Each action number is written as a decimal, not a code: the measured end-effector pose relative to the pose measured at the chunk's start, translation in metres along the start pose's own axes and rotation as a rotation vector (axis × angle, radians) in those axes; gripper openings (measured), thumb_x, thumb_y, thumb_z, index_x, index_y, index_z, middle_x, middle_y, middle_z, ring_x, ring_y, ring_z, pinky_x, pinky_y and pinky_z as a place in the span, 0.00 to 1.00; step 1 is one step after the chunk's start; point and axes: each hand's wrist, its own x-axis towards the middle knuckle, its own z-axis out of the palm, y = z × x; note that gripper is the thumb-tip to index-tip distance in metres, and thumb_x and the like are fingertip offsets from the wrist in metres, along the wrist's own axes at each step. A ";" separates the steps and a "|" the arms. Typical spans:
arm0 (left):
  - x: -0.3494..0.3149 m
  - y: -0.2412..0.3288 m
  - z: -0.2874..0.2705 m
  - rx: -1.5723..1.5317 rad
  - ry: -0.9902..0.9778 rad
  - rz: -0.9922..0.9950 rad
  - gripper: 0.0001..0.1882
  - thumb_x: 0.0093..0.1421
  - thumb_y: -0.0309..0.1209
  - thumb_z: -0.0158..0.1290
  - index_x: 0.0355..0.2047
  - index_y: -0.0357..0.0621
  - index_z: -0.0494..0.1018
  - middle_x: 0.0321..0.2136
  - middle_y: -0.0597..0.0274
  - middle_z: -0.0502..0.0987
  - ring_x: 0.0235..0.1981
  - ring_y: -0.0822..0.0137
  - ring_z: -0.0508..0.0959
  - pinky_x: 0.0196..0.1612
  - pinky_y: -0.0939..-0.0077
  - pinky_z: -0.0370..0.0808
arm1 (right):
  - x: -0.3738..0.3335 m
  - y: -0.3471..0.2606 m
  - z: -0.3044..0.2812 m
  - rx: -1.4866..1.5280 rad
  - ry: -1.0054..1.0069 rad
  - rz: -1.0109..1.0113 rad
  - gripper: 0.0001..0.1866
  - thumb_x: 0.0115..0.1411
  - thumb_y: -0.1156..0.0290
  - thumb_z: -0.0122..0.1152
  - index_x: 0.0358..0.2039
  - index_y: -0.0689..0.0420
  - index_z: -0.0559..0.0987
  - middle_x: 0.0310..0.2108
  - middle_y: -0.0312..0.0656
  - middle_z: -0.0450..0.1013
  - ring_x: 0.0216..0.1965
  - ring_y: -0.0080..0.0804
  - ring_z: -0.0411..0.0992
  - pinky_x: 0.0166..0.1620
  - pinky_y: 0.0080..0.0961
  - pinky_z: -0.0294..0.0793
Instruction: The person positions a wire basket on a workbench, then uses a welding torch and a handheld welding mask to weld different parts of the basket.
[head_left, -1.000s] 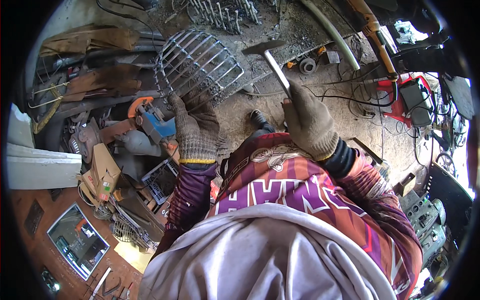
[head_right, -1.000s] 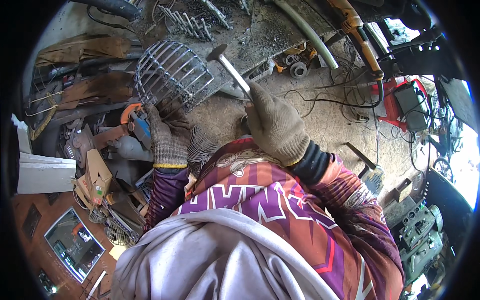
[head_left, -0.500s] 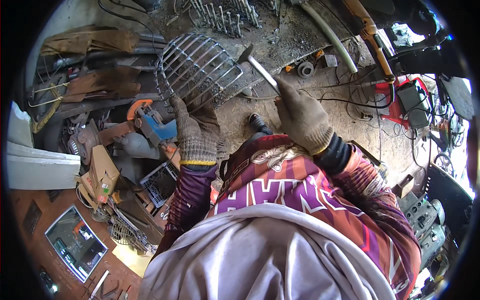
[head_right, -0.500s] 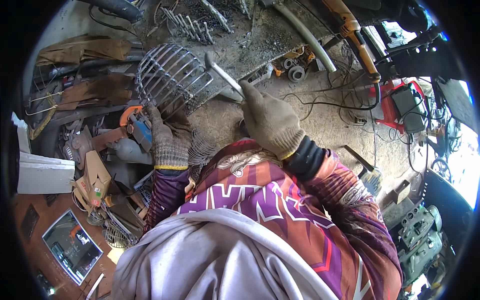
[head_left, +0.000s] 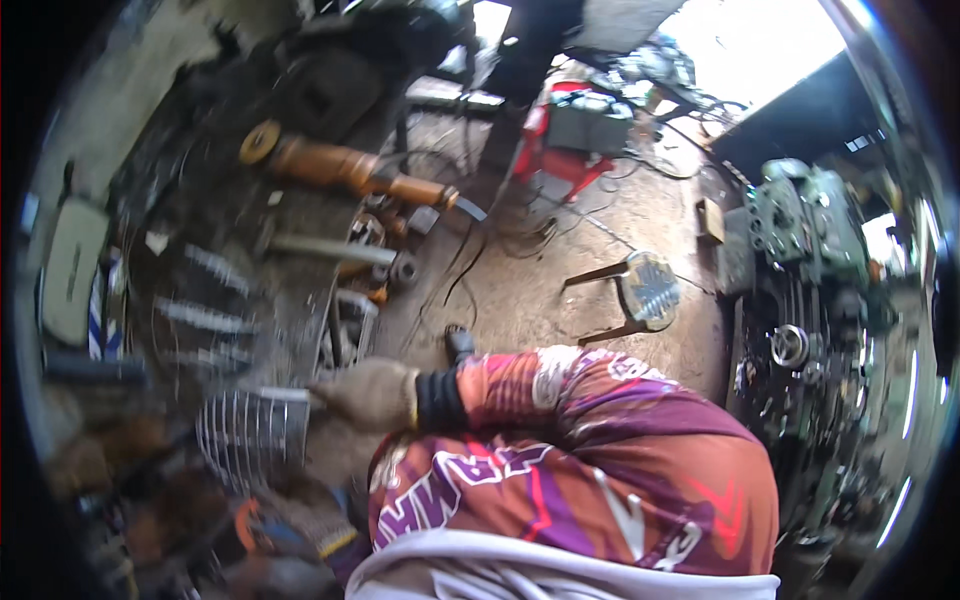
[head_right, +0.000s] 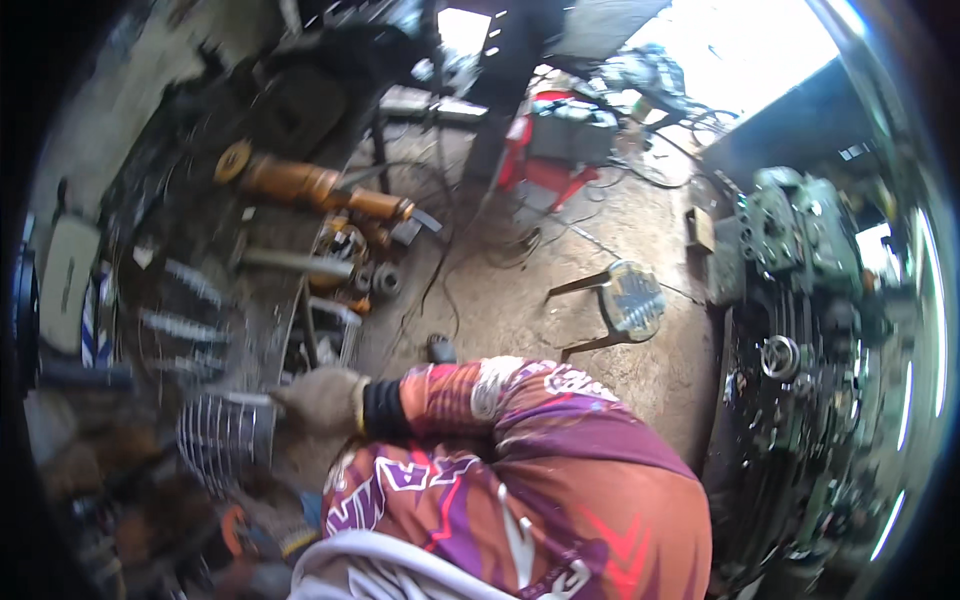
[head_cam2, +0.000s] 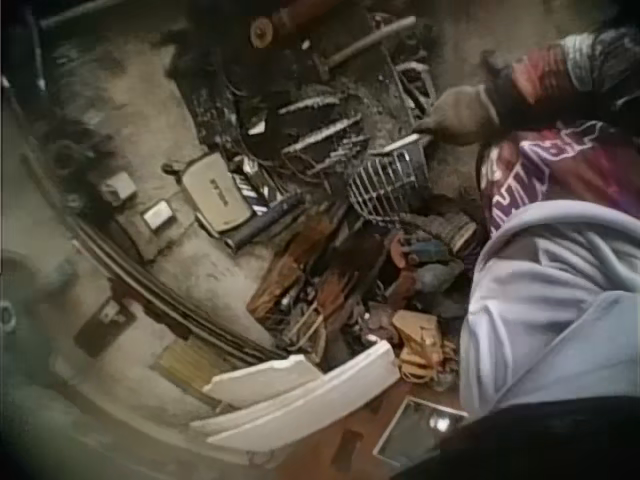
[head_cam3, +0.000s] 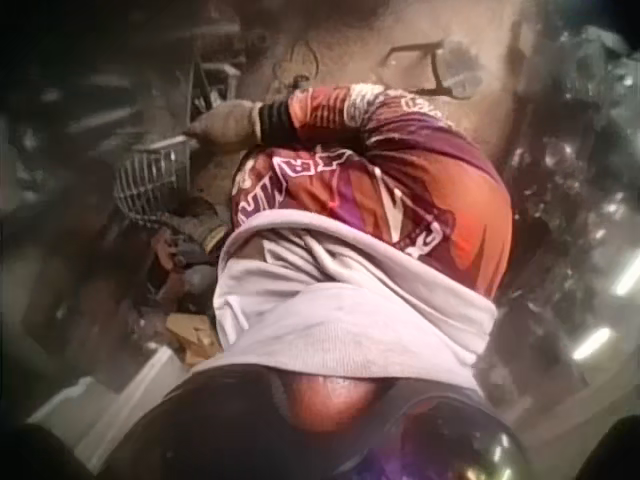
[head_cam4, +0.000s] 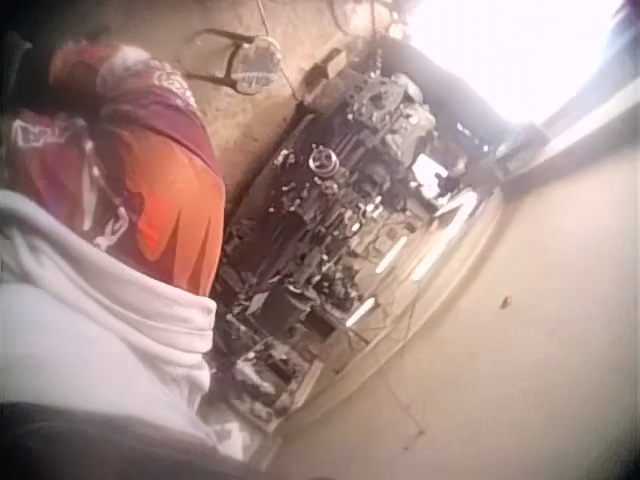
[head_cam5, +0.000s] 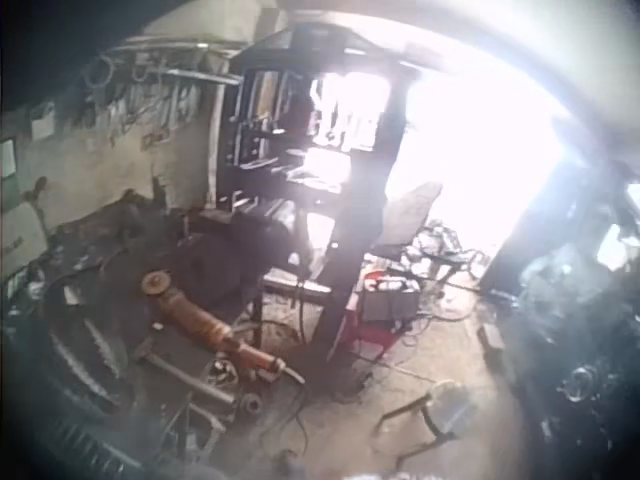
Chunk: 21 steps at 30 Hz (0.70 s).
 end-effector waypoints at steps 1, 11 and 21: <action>0.008 -0.013 0.000 -0.578 0.006 -0.238 0.30 0.67 0.54 0.49 0.58 0.43 0.71 0.53 0.57 0.77 0.53 0.65 0.76 0.58 0.68 0.69 | 0.001 0.001 0.006 0.034 0.052 -0.022 0.23 0.59 0.68 0.54 0.55 0.58 0.71 0.28 0.50 0.76 0.30 0.52 0.78 0.31 0.46 0.76; 0.032 -0.032 -0.007 -1.148 -0.064 -0.686 0.24 0.66 0.47 0.54 0.53 0.41 0.73 0.49 0.57 0.79 0.47 0.65 0.79 0.53 0.75 0.76 | -0.015 -0.006 0.007 0.093 0.039 0.033 0.20 0.57 0.68 0.56 0.50 0.60 0.73 0.35 0.52 0.77 0.37 0.53 0.78 0.37 0.45 0.77; 0.007 0.049 0.014 -1.284 0.080 -0.594 0.15 0.65 0.43 0.56 0.43 0.45 0.77 0.35 0.62 0.81 0.33 0.68 0.79 0.40 0.73 0.80 | -0.014 0.006 -0.007 0.141 0.114 0.175 0.15 0.59 0.67 0.56 0.46 0.58 0.76 0.31 0.53 0.77 0.36 0.55 0.77 0.37 0.47 0.76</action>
